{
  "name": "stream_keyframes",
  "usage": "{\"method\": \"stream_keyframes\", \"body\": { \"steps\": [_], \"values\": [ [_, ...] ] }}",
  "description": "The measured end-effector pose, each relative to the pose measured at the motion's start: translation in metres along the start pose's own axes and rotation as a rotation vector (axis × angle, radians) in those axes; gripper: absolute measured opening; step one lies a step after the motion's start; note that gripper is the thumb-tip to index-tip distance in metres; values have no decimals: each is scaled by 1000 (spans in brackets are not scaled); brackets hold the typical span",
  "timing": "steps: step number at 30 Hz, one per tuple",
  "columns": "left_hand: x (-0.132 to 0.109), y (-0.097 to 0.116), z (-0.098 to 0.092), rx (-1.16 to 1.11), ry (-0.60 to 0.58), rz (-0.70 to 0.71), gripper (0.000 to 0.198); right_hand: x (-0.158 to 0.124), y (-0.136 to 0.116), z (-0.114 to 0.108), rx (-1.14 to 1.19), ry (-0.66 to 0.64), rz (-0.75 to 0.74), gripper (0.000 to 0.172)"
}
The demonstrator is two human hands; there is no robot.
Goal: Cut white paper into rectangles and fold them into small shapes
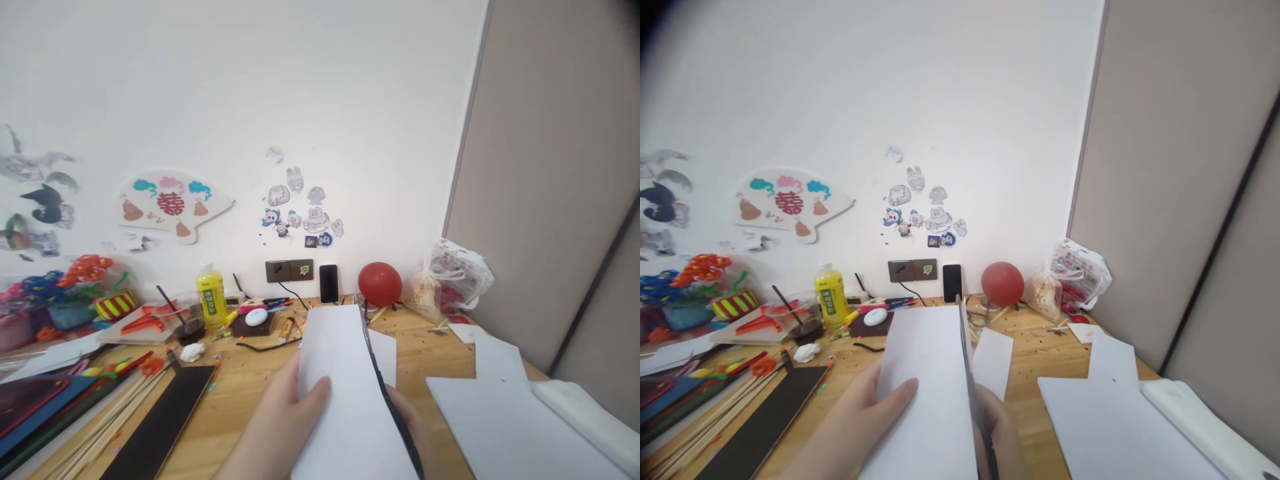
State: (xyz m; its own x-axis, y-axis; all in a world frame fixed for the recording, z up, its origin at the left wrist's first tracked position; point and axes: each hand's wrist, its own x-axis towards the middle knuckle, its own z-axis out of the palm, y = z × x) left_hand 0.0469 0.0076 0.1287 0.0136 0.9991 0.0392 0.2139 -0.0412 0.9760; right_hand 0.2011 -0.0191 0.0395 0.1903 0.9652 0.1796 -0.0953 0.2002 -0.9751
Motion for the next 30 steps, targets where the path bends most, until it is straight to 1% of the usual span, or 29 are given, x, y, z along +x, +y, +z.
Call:
{"method": "stream_keyframes", "body": {
  "steps": [2, 4, 7, 9, 11, 13, 15, 17, 19, 22, 25, 28, 30],
  "values": [
    [2, 0, -1, -7, -8, -34, 32, 5, 1, 0, -6, 1, 13, 25],
    [4, 1, -3, -13, -17, -74, 33, 10, 2, -2, -12, 3, 21, 29],
    [11, 3, -9, -23, 31, -104, 32, 22, 3, -11, -33, 5, 38, 45],
    [17, 4, -17, -20, 75, -109, 29, 33, 3, -21, -111, 38, 40, 55],
    [23, 4, -27, -4, 103, -96, 25, 44, 3, -35, -299, 115, 10, 54],
    [30, 2, -39, 32, 150, -66, 21, 55, 3, -50, -617, 162, -8, 43],
    [38, 0, -51, 58, 190, -57, 19, 62, 2, -62, -892, 161, -16, 32],
    [46, -6, -59, 68, 200, -95, 17, 67, 3, -71, -1151, 138, 9, 28],
    [54, -14, -63, 72, 195, -119, 17, 70, 6, -77, -1315, 124, 52, 22],
    [63, -33, -62, 74, 181, -159, 15, 72, 13, -82, -1364, 122, 103, 18],
    [66, -54, -58, 53, 157, -231, 13, 73, 18, -85, -1369, 95, 140, 22],
    [61, -73, -55, -4, 125, -300, 15, 73, 19, -83, -1371, 76, 148, 24],
    [54, -82, -52, -49, 117, -316, 17, 74, 17, -77, -1360, 53, 101, 27]
  ]
}}
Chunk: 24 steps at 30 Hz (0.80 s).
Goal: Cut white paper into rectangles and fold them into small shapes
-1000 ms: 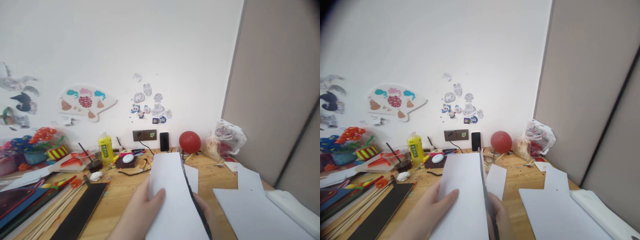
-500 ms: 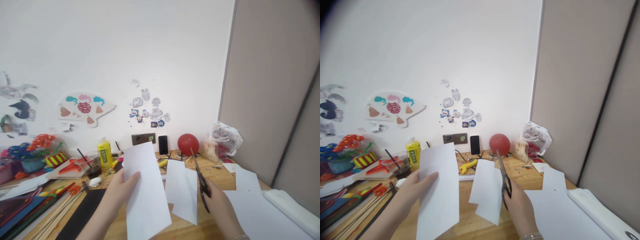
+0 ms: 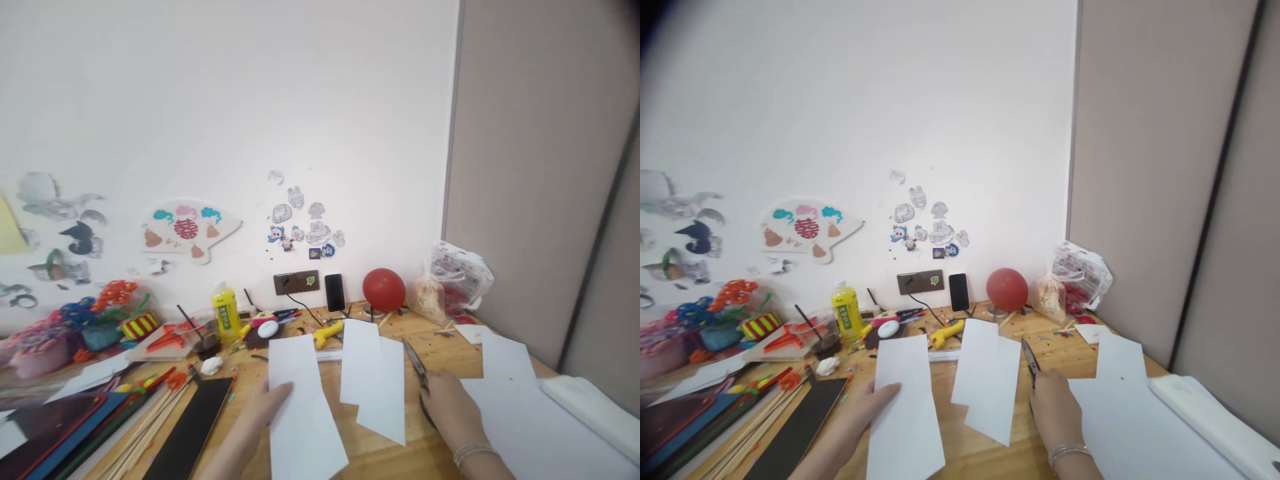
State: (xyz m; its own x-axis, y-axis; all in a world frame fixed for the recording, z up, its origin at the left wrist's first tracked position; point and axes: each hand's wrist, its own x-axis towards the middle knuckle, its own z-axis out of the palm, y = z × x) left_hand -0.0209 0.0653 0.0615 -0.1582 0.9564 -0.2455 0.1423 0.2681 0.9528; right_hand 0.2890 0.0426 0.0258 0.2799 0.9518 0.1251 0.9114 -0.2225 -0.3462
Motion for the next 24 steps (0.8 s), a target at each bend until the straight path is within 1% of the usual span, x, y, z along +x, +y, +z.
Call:
{"method": "stream_keyframes", "body": {
  "steps": [3, 6, 7, 9, 11, 14, 18, 21, 24],
  "values": [
    [-5, -14, 5, -64, -1, -7, 17, -2, -18, 4, 58, 3, -163, 31],
    [-3, -27, 10, -120, 2, -13, 16, -4, -41, 16, 101, -36, -349, 31],
    [-1, -30, 11, -135, 2, -16, 15, -5, -48, 22, 104, -52, -400, 33],
    [5, -37, 12, -160, 0, -24, 13, -5, -58, 33, 98, -75, -467, 45],
    [11, -44, 12, -180, -9, -39, 12, -5, -63, 42, 88, -77, -481, 48],
    [18, -53, 12, -208, -27, -51, 12, -3, -65, 49, 82, -67, -477, 34],
    [21, -61, 13, -239, -50, -28, 19, -5, -63, 46, 130, -71, -509, 22],
    [21, -61, 14, -256, -75, 16, 30, -12, -65, 42, 223, -58, -530, 19],
    [16, -56, 16, -277, -113, 90, 39, -22, -71, 46, 459, -102, -500, 25]
  ]
}}
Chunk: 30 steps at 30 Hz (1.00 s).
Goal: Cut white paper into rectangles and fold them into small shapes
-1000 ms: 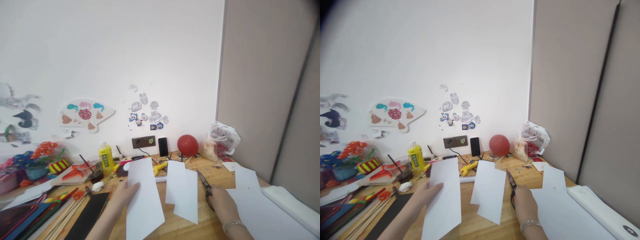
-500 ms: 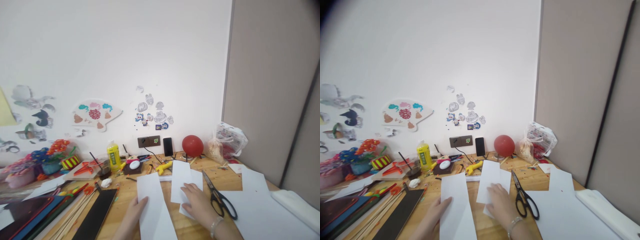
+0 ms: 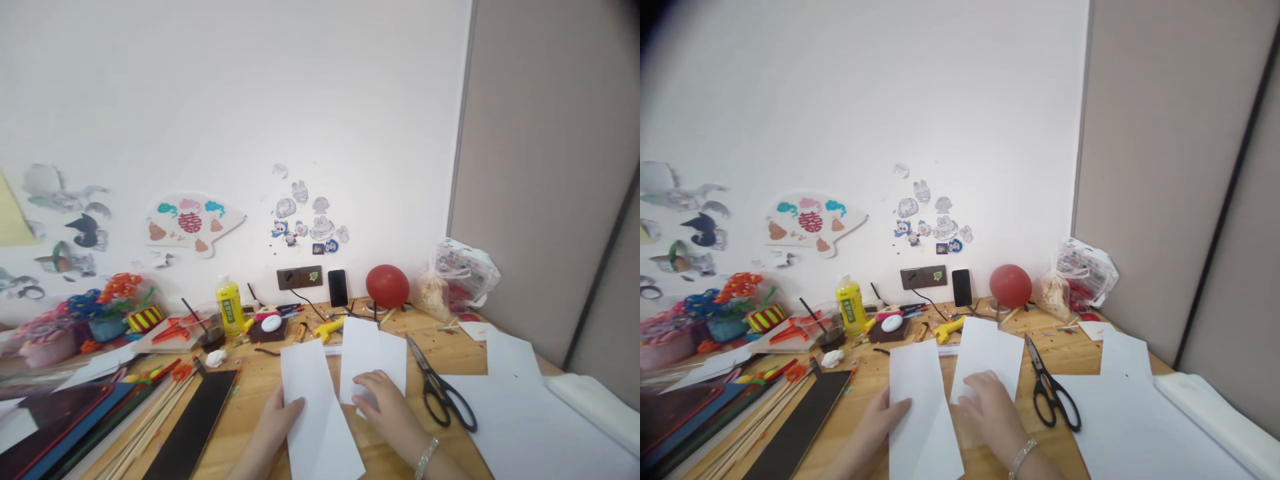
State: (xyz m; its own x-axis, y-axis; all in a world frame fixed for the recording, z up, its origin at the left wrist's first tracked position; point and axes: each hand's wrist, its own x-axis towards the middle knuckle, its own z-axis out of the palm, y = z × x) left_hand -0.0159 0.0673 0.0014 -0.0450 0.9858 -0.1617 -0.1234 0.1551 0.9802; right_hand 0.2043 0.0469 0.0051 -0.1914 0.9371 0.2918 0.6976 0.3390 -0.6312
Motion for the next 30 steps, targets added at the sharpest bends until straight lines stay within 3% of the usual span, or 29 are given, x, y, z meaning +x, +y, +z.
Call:
{"method": "stream_keyframes", "body": {
  "steps": [3, 6, 9, 13, 18, 23, 30],
  "values": [
    [-8, 4, 6, -8, -43, 63, 43, -2, -4, 12, 281, -36, 49, 33],
    [-13, 3, 10, -1, -65, 73, 40, -2, -5, 14, 314, -29, 60, 34],
    [-11, 0, 9, 23, -17, 57, 35, -2, 0, 4, 38, 29, 12, 40],
    [-3, -4, 3, 56, 78, 34, 34, 0, 7, -6, -332, -14, -36, 46],
    [4, -7, -1, 50, 131, -6, 30, 4, 4, -4, -411, -50, -51, 14],
    [0, -8, 2, 11, 91, -45, 30, 3, 0, -7, -448, -13, -41, 24],
    [-4, -6, 3, -40, 29, -80, 38, 2, 1, -1, -475, -15, -66, 12]
  ]
}}
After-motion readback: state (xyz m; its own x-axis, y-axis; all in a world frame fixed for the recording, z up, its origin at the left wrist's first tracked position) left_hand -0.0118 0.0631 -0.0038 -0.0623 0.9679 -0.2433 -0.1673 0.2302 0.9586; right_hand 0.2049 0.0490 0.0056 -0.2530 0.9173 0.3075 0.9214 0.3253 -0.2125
